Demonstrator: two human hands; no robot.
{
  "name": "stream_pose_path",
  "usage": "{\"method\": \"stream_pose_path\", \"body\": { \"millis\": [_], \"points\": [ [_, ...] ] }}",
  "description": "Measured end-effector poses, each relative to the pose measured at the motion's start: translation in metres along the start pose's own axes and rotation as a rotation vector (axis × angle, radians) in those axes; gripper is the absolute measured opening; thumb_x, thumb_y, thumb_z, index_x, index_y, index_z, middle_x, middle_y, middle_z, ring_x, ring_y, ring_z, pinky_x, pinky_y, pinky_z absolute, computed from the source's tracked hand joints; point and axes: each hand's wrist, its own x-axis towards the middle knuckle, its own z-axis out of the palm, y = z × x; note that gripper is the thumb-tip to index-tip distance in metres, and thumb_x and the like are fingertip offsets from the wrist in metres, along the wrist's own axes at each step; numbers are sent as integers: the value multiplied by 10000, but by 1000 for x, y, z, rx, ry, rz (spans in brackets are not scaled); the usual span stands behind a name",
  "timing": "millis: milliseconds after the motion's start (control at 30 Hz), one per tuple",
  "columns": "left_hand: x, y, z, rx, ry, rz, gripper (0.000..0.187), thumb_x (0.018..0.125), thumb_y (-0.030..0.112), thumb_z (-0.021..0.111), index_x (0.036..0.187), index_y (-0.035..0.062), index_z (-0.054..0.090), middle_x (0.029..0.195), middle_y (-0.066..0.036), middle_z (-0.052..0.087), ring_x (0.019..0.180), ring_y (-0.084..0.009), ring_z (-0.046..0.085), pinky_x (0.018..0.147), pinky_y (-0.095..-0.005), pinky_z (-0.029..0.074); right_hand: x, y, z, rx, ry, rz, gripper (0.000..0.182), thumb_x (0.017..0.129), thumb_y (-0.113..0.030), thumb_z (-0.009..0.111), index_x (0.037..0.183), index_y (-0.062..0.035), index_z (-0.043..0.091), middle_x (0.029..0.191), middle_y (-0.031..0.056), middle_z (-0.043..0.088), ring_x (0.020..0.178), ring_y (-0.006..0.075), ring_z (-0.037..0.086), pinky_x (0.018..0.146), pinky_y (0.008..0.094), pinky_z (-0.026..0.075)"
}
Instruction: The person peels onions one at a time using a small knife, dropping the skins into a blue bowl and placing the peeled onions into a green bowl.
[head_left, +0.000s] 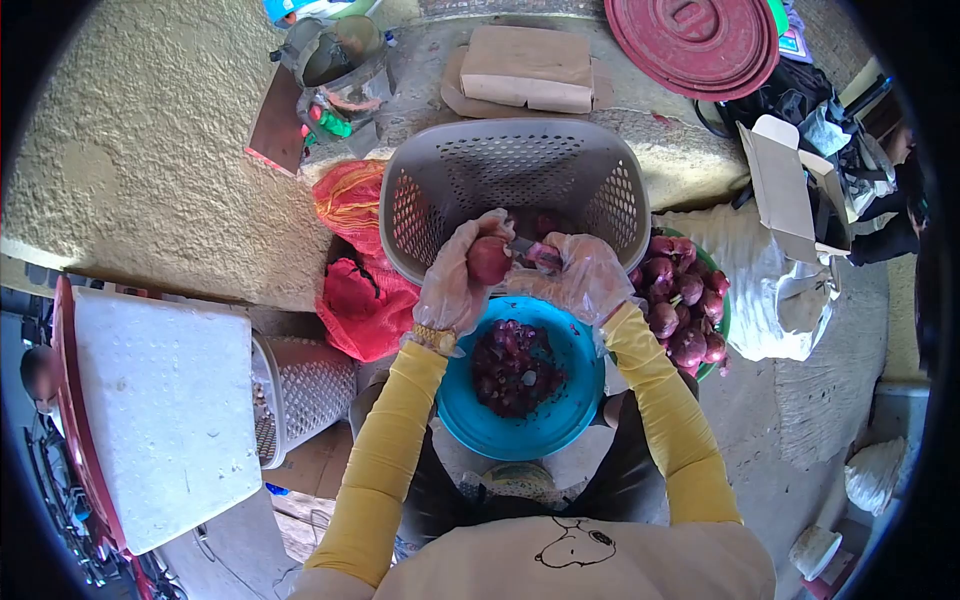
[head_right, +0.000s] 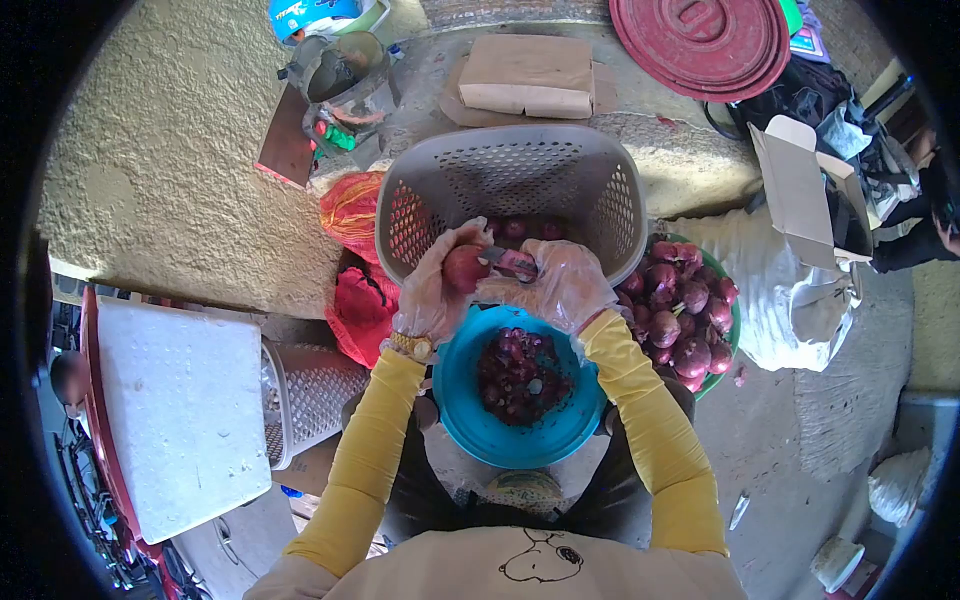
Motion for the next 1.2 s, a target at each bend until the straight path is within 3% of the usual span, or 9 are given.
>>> {"method": "stream_pose_path", "body": {
  "millis": [167, 233, 367, 433, 667, 733, 867, 933, 1200],
  "points": [
    [-2, -5, 6, 144, -106, 101, 367, 1047, 278, 567, 1289, 4, 604, 1164, -125, 672, 1086, -200, 644, 918, -355, 547, -1, 2, 1, 3, 13, -3, 615, 715, -623, 842, 964, -67, 757, 839, 204, 717, 830, 393, 705, 756, 454, 542],
    [-2, -5, 4, 165, -107, 89, 409, 1037, 278, 573, 1308, -28, 602, 1215, -144, 671, 1176, -239, 615, 1027, -404, 494, 1, 8, 7, -63, 27, -5, 620, 711, -644, 833, 954, -79, 759, 833, 204, 717, 831, 399, 703, 766, 457, 542],
    [-4, -6, 5, 179, -162, 143, 392, 1035, 294, 581, 1256, -26, 630, 1206, -134, 677, 1164, -235, 623, 1028, -397, 496, -1, 5, 4, -22, 48, -35, 653, 699, -668, 826, 935, -64, 752, 825, 204, 715, 826, 403, 701, 771, 458, 544],
    [-7, -3, 11, 153, -99, 12, 344, 1043, 312, 577, 1207, 18, 649, 1137, -90, 683, 1037, -178, 655, 903, -321, 533, 0, 5, 4, -95, 28, -14, 682, 692, -692, 815, 935, -59, 746, 833, 204, 714, 832, 409, 698, 776, 466, 546],
    [-4, -6, 13, 249, -86, 126, 357, 1051, 358, 563, 1121, 23, 666, 1132, -73, 652, 1017, -144, 618, 879, -299, 519, 1, 17, 12, -117, 21, -25, 732, 700, -726, 786, 972, -48, 738, 874, 210, 721, 883, 415, 696, 813, 478, 541],
    [-3, -6, 12, 205, -77, 80, 361, 1059, 361, 551, 1085, 19, 664, 1136, -65, 642, 995, -140, 610, 880, -296, 519, 2, 21, 15, -117, 90, -94, 608, 723, -572, 859, 928, -15, 730, 799, 202, 692, 754, 407, 662, 725, 441, 528],
    [-3, -5, 10, 231, -61, 89, 363, 1062, 358, 547, 1084, 15, 661, 1146, -65, 642, 999, -145, 611, 889, -300, 518, 1, 12, 7, -164, 43, -46, 604, 734, -582, 849, 913, -18, 727, 809, 196, 698, 759, 409, 666, 720, 438, 530],
    [-3, -3, 10, 225, -78, 73, 386, 1070, 381, 535, 1088, 16, 661, 1152, -67, 642, 994, -145, 615, 881, -301, 521, 1, 8, 3, -126, -7, -23, 728, 733, -702, 780, 973, -15, 748, 851, 232, 709, 848, 424, 694, 779, 472, 543],
    [-6, -3, 3, 285, -9, 49, 420, 1076, 429, 514, 1118, 34, 653, 1100, -73, 653, 996, -153, 624, 869, -321, 531, 1, 1, 0, -60, 39, 4, 681, 762, -624, 804, 1011, 5, 732, 873, 229, 711, 848, 421, 696, 793, 463, 543]
  ]
}}
